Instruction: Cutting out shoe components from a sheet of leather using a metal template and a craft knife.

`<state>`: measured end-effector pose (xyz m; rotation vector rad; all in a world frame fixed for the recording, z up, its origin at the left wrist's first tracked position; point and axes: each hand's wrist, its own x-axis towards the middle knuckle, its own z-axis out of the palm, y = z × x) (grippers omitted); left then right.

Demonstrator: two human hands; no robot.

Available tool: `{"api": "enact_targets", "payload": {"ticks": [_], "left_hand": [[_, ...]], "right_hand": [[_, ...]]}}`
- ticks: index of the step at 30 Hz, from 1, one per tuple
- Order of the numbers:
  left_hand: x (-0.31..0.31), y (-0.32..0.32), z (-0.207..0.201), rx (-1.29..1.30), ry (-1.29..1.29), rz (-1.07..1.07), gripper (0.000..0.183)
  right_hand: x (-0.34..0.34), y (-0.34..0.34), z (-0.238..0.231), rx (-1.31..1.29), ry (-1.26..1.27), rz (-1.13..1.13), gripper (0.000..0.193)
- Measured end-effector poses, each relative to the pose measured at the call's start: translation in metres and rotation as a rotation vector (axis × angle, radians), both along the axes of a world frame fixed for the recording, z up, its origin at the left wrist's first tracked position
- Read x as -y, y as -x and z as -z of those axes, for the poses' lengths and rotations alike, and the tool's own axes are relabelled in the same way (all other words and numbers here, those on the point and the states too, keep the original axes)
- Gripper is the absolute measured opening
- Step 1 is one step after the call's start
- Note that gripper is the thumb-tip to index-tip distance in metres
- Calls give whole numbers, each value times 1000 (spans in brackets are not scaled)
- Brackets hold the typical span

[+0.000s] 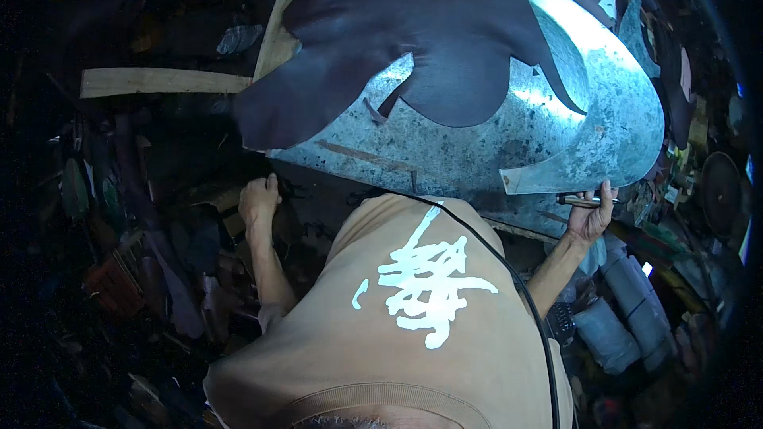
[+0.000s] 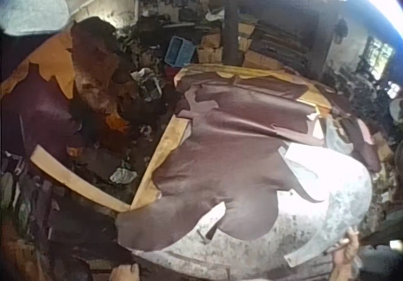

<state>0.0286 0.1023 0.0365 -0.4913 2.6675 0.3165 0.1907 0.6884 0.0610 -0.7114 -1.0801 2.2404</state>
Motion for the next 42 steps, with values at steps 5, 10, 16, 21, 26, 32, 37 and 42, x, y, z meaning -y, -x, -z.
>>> {"api": "enact_targets", "payload": {"ticks": [5, 10, 16, 21, 26, 32, 37, 42], "left_hand": [[-56, 51, -20, -405, -363, 121, 33], [-150, 197, 76, -530, -180, 765, 65], [-297, 248, 121, -429, -153, 1137, 79], [-398, 193, 111, -485, -261, 1378, 78], [-456, 116, 104, -388, -373, 1578, 77], [-442, 25, 102, -187, -748, 1752, 69], [-362, -32, 57, -231, -1115, 1576, 40], [-215, -2, 20, -583, -775, 1070, 21]], "right_hand": [[-1, 33, -31, 57, -54, 159, 28], [-21, 61, -59, -41, -110, -23, 31], [-47, -11, -102, -97, -252, 62, 29], [-47, -86, -118, -23, -289, 341, 31], [-62, -99, -70, -56, -184, 300, 33], [-53, -12, -63, -14, -156, 239, 40], [-59, 91, -81, -96, -236, -227, 35], [-26, 209, -83, 14, -342, -550, 31]]}}
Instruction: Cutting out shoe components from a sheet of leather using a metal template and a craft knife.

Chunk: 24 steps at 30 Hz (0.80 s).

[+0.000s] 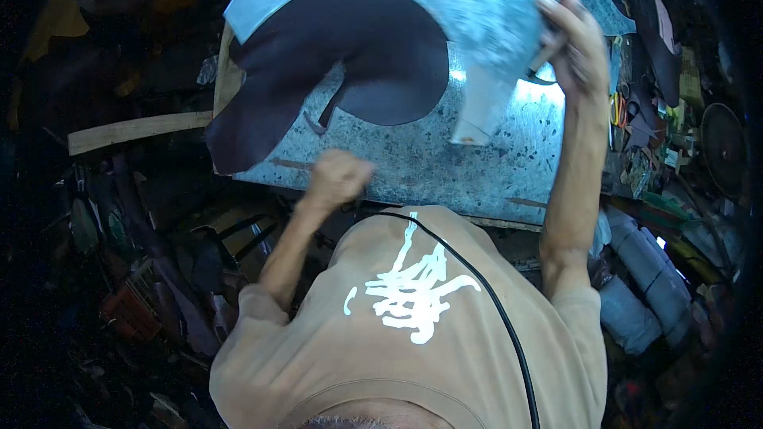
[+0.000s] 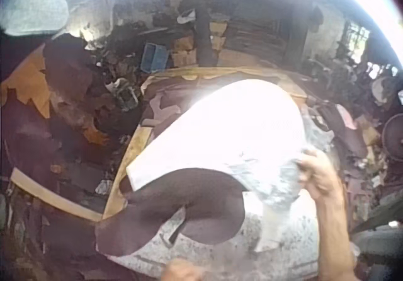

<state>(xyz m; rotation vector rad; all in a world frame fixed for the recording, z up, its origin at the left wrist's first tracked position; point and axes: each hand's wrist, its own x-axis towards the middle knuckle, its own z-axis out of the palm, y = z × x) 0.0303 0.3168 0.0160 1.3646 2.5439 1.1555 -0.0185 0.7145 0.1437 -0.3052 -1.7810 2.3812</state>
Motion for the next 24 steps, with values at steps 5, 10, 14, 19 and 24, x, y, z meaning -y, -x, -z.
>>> {"api": "enact_targets", "payload": {"ticks": [5, 10, 14, 19, 24], "left_hand": [[122, 30, -23, 48, 23, -804, 10], [190, 61, -5, -141, 387, -900, 28], [212, 88, 33, -148, 599, -857, 52], [194, 105, 22, -15, 768, -894, 66], [197, 122, 26, -2, 730, -774, 59]], "right_hand": [[41, 50, 79, 376, -366, -96, 35], [52, 10, 171, 465, -1333, 14, 35], [15, -19, 188, 414, -1445, 234, 41], [-1, -29, 174, 587, -1525, 88, 38], [-15, -23, 185, 603, -1467, 87, 41]]}}
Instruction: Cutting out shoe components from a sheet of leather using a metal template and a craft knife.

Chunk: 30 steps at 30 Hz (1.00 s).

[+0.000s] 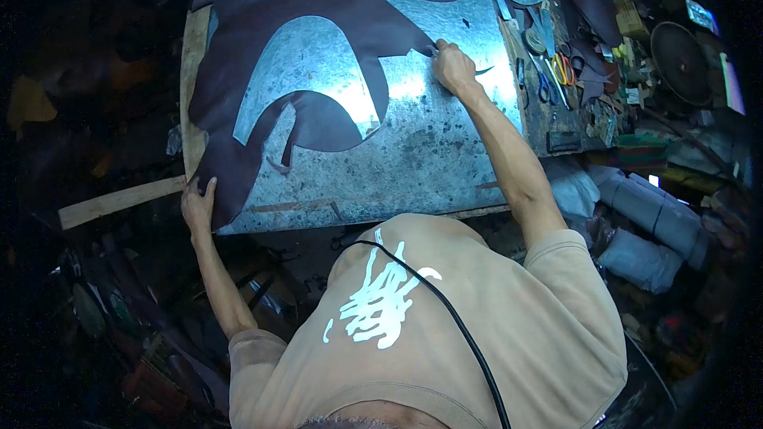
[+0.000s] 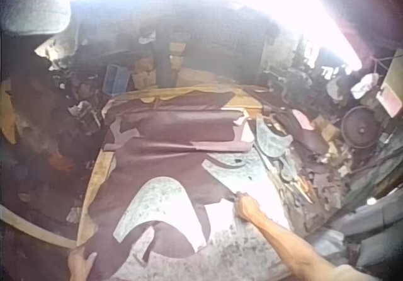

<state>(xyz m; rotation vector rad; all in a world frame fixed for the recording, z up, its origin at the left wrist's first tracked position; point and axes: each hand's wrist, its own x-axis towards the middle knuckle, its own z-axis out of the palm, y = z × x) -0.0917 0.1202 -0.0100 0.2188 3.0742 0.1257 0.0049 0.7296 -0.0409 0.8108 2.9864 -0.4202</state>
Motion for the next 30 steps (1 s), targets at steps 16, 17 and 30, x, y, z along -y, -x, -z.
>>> {"api": "enact_targets", "payload": {"ticks": [16, 17, 30], "left_hand": [[-35, 22, -8, -38, -83, 81, 61], [-35, 21, -12, -24, -103, 85, 60], [-45, 35, -10, -56, -116, 54, 56]], "right_hand": [[-42, -11, -13, 181, 251, -59, 42], [-37, -10, -20, 218, 328, -9, 43], [-43, -11, -15, 154, 400, 52, 53]]}}
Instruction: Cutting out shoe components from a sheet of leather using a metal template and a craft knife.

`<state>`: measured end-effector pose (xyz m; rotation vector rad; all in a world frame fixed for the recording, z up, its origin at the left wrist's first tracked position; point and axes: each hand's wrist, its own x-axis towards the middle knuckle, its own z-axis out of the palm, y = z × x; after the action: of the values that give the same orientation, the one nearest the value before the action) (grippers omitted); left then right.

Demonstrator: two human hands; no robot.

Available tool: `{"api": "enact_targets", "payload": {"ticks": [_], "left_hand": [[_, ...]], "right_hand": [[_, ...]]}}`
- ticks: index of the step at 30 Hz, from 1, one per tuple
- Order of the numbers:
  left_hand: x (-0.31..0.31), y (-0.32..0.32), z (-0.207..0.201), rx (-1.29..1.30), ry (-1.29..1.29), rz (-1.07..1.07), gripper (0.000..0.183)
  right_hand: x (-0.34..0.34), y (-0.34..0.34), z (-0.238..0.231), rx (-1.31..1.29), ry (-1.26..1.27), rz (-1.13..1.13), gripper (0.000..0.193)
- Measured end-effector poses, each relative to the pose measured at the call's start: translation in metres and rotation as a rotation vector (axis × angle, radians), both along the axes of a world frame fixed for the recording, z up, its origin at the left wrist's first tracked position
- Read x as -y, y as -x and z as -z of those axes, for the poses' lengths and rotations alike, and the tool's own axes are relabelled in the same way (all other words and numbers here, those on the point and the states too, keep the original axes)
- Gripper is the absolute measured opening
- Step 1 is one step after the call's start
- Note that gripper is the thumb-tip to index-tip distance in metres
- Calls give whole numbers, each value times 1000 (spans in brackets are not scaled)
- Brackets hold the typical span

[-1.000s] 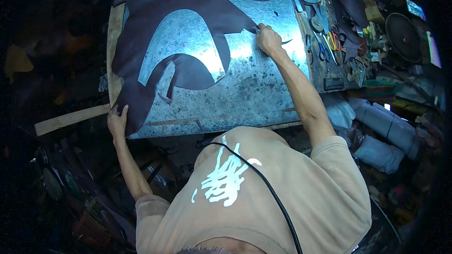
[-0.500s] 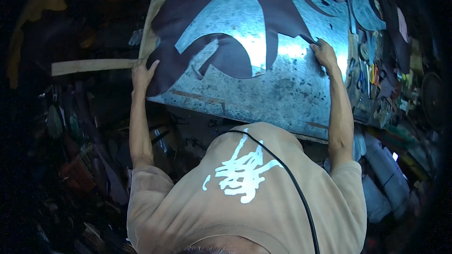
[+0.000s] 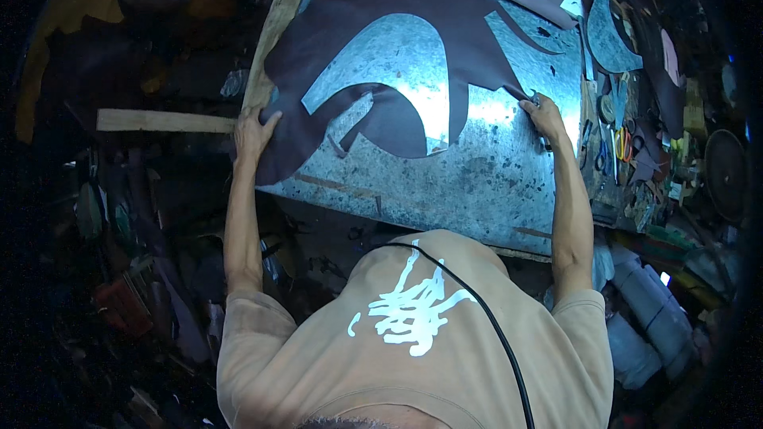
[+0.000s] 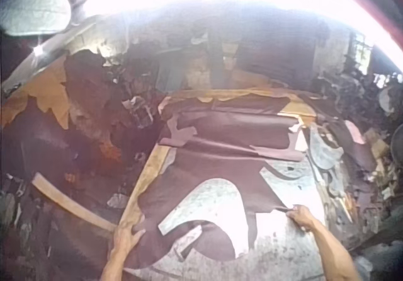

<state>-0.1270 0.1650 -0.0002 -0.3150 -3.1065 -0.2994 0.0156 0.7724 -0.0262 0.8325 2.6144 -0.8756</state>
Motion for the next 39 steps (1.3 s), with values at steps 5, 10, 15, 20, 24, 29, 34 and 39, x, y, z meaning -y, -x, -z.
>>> {"api": "enact_targets", "payload": {"ticks": [5, 10, 15, 20, 24, 29, 34, 39], "left_hand": [[17, 5, -4, 208, -136, -49, 51], [21, -30, -22, 407, -175, 17, 48], [15, -84, -22, 496, -214, -22, 48], [21, -110, -16, 462, -109, 51, 48], [36, -116, -27, 278, 113, 85, 38], [-13, -125, -20, -55, -140, 298, 39], [-82, -153, 20, 60, -223, 337, 54], [-83, -167, 41, 59, -236, 315, 50]], "right_hand": [[-12, -5, 9, 0, 50, -18, 40], [-27, -29, -2, -56, 41, -21, 34], [-39, -47, -17, 44, 32, 23, 36], [-64, -72, -22, 141, -32, 47, 35], [-95, -109, -21, 73, -172, 42, 43], [-63, -156, -26, -253, -742, 96, 37], [121, -162, -48, -167, -183, -138, 53], [165, -168, -35, -86, -161, -169, 60]]}}
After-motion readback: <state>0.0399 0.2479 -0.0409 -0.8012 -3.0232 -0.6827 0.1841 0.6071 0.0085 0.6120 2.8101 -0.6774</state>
